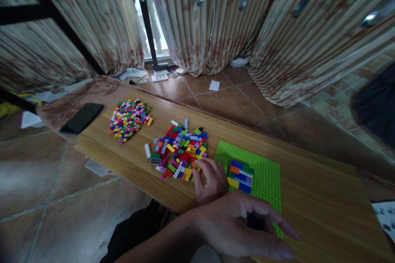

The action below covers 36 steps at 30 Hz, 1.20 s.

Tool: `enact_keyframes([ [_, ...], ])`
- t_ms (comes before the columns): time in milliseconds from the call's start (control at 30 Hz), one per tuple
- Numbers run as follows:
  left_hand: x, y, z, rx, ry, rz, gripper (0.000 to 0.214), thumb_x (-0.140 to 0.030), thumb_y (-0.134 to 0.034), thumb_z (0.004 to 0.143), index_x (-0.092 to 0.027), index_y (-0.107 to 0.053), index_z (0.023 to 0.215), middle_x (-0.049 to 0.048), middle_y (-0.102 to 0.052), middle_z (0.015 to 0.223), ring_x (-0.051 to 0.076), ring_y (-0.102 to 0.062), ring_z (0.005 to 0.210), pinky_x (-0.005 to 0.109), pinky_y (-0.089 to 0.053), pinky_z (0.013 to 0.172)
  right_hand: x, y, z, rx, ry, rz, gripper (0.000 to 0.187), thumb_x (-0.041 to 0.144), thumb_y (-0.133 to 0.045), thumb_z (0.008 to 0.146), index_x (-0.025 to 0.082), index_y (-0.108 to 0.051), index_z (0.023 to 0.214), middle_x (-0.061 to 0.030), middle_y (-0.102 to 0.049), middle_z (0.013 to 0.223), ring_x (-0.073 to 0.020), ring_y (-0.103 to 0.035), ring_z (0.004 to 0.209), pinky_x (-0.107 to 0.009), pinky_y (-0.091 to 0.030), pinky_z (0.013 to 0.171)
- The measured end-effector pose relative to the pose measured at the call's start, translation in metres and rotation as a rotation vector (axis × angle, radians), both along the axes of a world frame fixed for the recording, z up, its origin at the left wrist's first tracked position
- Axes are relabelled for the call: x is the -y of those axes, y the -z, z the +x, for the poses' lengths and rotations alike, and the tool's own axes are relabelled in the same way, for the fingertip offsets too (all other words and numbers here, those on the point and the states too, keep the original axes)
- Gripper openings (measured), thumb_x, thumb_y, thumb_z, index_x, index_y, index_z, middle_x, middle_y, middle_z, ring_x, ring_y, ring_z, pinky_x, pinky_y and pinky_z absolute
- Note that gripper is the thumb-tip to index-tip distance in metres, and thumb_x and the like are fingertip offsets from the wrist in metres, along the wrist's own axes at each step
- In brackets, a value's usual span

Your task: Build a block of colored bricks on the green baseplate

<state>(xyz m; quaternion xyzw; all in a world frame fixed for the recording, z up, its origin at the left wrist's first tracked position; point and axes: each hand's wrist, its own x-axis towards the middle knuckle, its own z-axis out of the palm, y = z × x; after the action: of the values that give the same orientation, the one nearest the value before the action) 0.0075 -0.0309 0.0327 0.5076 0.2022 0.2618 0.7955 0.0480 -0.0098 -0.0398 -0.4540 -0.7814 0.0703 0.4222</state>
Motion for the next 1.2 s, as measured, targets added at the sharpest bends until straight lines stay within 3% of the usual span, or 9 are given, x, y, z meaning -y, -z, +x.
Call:
enact_keyframes([
  [167,-0.001,0.003,0.002,0.006,0.033,-0.034,0.046,-0.033,-0.068,0.082,-0.02,-0.064,0.126,-0.0042,-0.053,0.072,0.004,-0.042,0.059,0.016,-0.035,0.06,0.003,-0.004,-0.009,0.082,0.027,0.043,0.019,0.032,-0.066,0.084,0.018,-0.07,0.096,-0.0108,-0.067,0.106,-0.0257,-0.058,0.095,-0.042,-0.049,0.083],
  [367,-0.001,-0.003,0.0,-0.068,0.018,-0.051,0.048,-0.038,-0.07,0.08,-0.021,-0.065,0.124,-0.0039,-0.055,0.073,0.004,-0.041,0.059,0.017,-0.035,0.061,0.009,-0.005,-0.028,0.176,0.12,-0.093,0.021,0.036,-0.068,0.082,0.02,-0.071,0.097,-0.0117,-0.061,0.12,-0.0306,-0.05,0.11,-0.049,-0.043,0.093],
  [533,0.0,-0.002,-0.001,-0.079,-0.007,0.002,0.048,-0.041,-0.07,0.079,-0.02,-0.066,0.122,-0.0027,-0.055,0.074,0.005,-0.041,0.061,0.018,-0.034,0.06,0.006,-0.009,-0.035,0.135,0.153,-0.128,0.01,0.029,-0.07,0.08,0.022,-0.07,0.088,-0.0094,-0.063,0.12,-0.0301,-0.051,0.11,-0.049,-0.044,0.094],
  [667,0.001,-0.001,0.0,-0.047,-0.024,0.02,0.048,-0.042,-0.07,0.079,-0.02,-0.067,0.121,-0.0023,-0.056,0.076,0.004,-0.041,0.059,0.017,-0.032,0.056,0.004,-0.013,-0.03,-0.037,0.119,-0.059,0.005,0.026,-0.068,0.08,0.022,-0.067,0.083,-0.0078,-0.069,0.104,-0.0257,-0.06,0.099,-0.043,-0.05,0.087],
  [833,0.006,-0.009,0.002,-0.021,0.087,-0.038,0.046,-0.038,-0.07,0.08,-0.021,-0.066,0.122,-0.0017,-0.058,0.076,0.004,-0.044,0.059,0.016,-0.035,0.056,0.01,-0.02,-0.01,-0.288,0.112,-0.054,0.009,0.016,-0.063,0.081,0.022,-0.064,0.087,-0.0005,-0.07,0.079,-0.0144,-0.066,0.069,-0.027,-0.054,0.064],
  [967,0.01,-0.018,0.0,0.016,0.254,-0.026,0.039,-0.028,-0.067,0.083,-0.021,-0.067,0.122,0.0001,-0.062,0.08,0.006,-0.054,0.067,0.017,-0.043,0.064,0.01,-0.032,0.021,-0.325,0.21,-0.147,0.004,0.021,-0.063,0.081,0.023,-0.066,0.083,-0.0001,-0.068,0.079,-0.0132,-0.064,0.065,-0.026,-0.053,0.062],
  [1200,0.003,-0.019,-0.006,-0.034,0.17,0.069,0.04,-0.03,-0.064,0.085,-0.015,-0.065,0.122,0.0067,-0.069,0.098,0.011,-0.061,0.083,0.022,-0.049,0.076,-0.002,-0.043,0.1,-0.465,0.459,-0.366,0.024,0.04,-0.069,0.076,0.021,-0.069,0.091,-0.0043,-0.069,0.087,-0.0186,-0.066,0.074,-0.035,-0.056,0.068],
])
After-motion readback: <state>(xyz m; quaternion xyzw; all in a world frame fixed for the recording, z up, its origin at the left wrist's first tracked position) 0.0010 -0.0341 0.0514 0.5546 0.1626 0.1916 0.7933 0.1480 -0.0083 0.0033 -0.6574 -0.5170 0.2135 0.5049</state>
